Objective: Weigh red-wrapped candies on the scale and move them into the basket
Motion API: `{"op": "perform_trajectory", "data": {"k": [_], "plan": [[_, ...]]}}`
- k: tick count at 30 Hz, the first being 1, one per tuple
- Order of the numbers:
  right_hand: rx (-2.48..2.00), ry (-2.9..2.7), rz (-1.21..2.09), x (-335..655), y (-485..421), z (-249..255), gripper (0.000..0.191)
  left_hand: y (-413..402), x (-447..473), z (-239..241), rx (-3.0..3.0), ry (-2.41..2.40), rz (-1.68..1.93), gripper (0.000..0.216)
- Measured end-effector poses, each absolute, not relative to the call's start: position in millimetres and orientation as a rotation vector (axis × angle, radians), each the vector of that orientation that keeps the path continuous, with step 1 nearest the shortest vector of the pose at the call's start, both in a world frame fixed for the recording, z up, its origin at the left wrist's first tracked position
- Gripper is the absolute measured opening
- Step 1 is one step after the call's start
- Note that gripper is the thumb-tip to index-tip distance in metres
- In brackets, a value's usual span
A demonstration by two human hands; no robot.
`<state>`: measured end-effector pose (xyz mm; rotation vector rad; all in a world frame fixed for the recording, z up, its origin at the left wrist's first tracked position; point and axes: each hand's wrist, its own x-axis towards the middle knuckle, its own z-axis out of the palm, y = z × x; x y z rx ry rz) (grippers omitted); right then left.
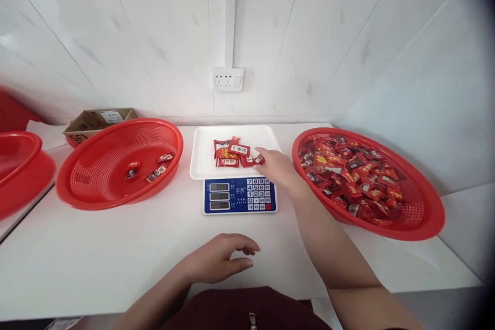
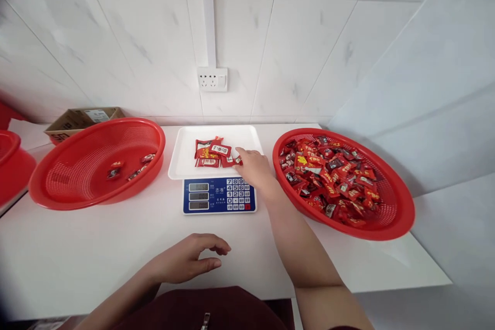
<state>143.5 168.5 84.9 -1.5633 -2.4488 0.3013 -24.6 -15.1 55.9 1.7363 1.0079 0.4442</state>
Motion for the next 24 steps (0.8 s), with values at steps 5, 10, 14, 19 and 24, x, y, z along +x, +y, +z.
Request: {"op": "perform_trajectory", "data": {"k": [5, 10, 14, 19, 24], "plan": [[-1.530, -2.433, 0.334, 149.3, 172.5, 91.8, 0.042, -15.1, -26.6, 52.9, 1.710, 1.016, 0.470, 0.028], [-1.440, -2.344, 0.288, 141.2, 186.3, 96.0, 0.045, -15.1, -26.2, 51.0, 1.695, 1.010, 0.470, 0.028], [-1.168, -2.326, 0.384, 123.9, 201.6, 96.2, 0.052, -15.3, -26.9, 50.1, 1.684, 1.013, 0.478, 0.027], [-1.016, -2.117, 0.531, 130.0, 181.6, 93.5, 0.042, -14.3, -29.6, 47.9, 1.684, 1.037, 0.503, 0.027], [-1.018, -1.951, 0.988, 162.2, 115.0, 84.3, 0.028, -11.8, -27.4, 48.8, 1.737, 0.999, 0.511, 0.028]]}}
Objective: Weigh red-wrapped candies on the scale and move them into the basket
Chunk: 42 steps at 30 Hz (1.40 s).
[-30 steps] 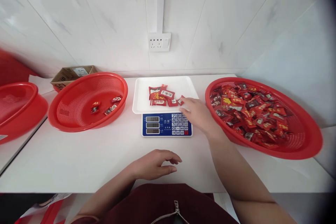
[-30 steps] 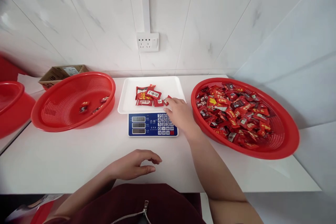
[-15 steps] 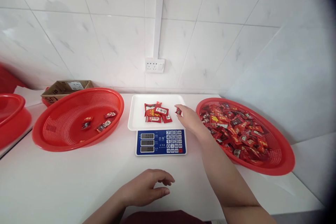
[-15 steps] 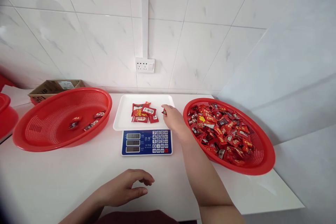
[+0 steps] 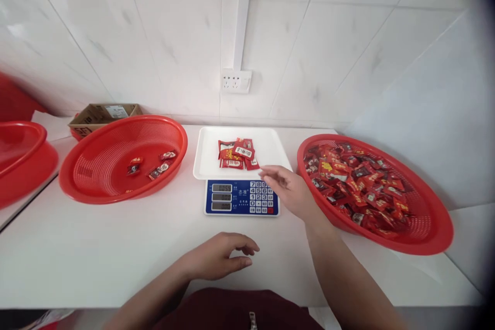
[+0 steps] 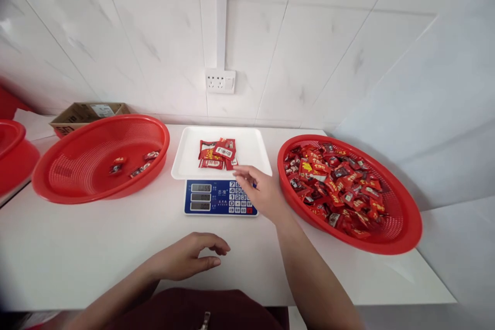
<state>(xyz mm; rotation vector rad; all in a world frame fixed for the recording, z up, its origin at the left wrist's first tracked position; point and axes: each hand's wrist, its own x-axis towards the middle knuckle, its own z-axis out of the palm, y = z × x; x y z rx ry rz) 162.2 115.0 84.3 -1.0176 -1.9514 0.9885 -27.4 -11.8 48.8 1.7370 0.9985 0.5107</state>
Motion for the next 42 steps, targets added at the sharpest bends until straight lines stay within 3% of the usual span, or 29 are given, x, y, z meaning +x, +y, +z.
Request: {"op": "perform_trajectory", "data": {"k": [4, 8, 17, 22, 27, 36, 39, 42], "plan": [[-0.913, -1.991, 1.600, 178.3, 69.3, 59.8, 0.026, -8.5, -22.3, 49.5, 1.784, 0.943, 0.489, 0.027], [-0.856, -1.895, 1.847, 174.7, 43.8, 29.7, 0.024, -5.7, -16.9, 48.4, 1.830, 0.925, 0.461, 0.021], [-0.791, -1.707, 1.946, 168.7, 46.1, 11.2, 0.030, -3.2, -24.4, 55.6, 2.016, 1.135, 0.518, 0.020], [-0.822, -1.597, 2.103, 171.1, 44.8, 1.7, 0.032, 11.1, -77.9, 73.0, 2.166, 2.065, 0.939, 0.021], [-0.826, -1.604, 2.079, 172.7, 44.8, 1.1, 0.029, 22.1, -122.8, 82.1, 2.086, 2.645, 0.693, 0.038], [-0.861, -1.660, 2.015, 171.5, 45.4, 3.4, 0.027, -5.0, -136.0, 93.4, 1.796, 2.669, 0.470, 0.029], [-0.853, -1.660, 2.019, 169.5, 44.8, 2.3, 0.030, 9.5, -122.4, 100.8, 1.928, 2.595, 0.612, 0.028], [-0.838, -1.656, 2.021, 167.2, 42.9, 0.2, 0.034, 47.1, -95.1, 101.6, 2.190, 2.226, 0.754, 0.031]]}}
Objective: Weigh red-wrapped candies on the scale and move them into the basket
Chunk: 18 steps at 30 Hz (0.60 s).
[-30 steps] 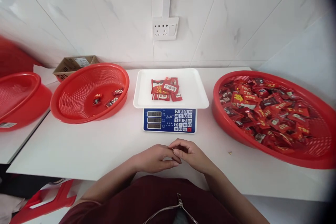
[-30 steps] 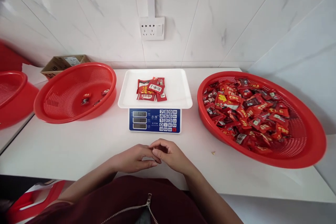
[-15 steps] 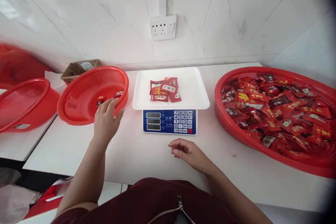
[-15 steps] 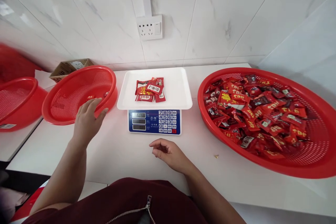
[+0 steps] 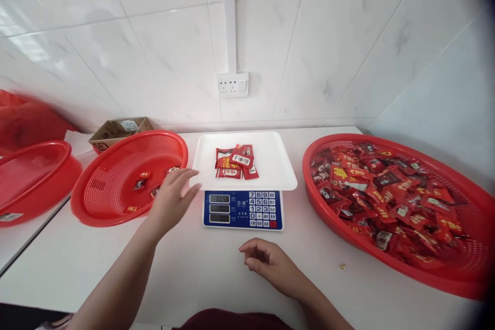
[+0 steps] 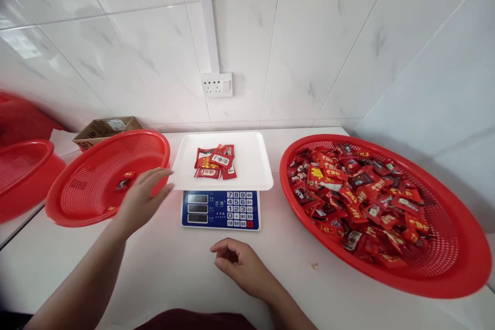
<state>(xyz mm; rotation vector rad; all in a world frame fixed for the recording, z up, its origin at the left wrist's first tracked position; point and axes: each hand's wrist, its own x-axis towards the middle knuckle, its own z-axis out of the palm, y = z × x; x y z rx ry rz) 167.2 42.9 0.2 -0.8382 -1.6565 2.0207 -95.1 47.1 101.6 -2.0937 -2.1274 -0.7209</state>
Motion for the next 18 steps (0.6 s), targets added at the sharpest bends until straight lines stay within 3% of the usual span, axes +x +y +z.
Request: {"op": "perform_trajectory", "data": {"k": [8, 12, 18], "plan": [[-0.826, -1.656, 1.997, 164.7, 36.7, 1.7, 0.039, 160.7, -40.4, 91.3, -2.662, -1.745, -0.396, 0.072], [-0.810, -1.719, 1.960, 165.9, 35.2, 4.7, 0.035, 180.5, -35.2, 87.0, -2.721, -1.716, -0.259, 0.067], [-0.852, -1.794, 1.919, 165.8, 32.1, 6.8, 0.030, 187.0, -29.4, 85.5, -2.658, -1.733, -0.373, 0.049]]}}
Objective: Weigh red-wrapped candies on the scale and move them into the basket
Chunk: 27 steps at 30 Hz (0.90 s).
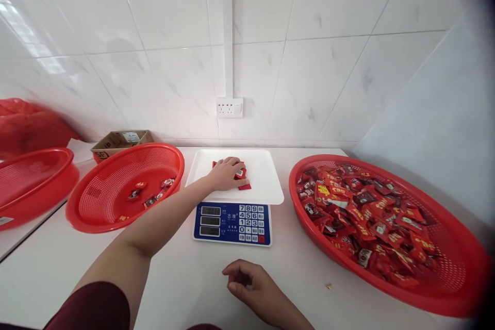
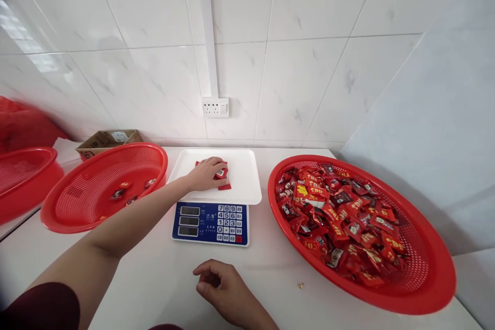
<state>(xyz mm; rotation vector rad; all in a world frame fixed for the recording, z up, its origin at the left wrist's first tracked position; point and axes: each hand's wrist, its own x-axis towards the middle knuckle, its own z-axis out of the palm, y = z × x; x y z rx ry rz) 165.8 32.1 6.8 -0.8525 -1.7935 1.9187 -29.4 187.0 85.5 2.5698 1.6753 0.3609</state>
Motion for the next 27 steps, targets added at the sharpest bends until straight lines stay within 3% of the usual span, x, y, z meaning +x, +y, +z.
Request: {"op": "perform_trajectory", "data": {"k": [7, 14, 20, 27], "plan": [[-0.883, -1.803, 1.899, 165.5, 31.9, 8.4, 0.030, 179.3, -30.3, 98.0, 2.513, 1.694, 0.421, 0.051], [-0.869, -1.807, 1.894, 165.8, 34.1, -0.4, 0.030, 83.8, -37.1, 112.2, 2.281, 1.280, 0.887, 0.041], [-0.806, -1.858, 1.909, 165.0, 34.0, 4.9, 0.029, 5.2, -28.3, 64.6, 2.094, 1.163, 0.642, 0.036], [-0.823, -1.973, 1.857, 160.1, 31.1, 0.4, 0.030, -4.4, -20.0, 39.1, 2.008, 1.203, 0.517, 0.023]]}}
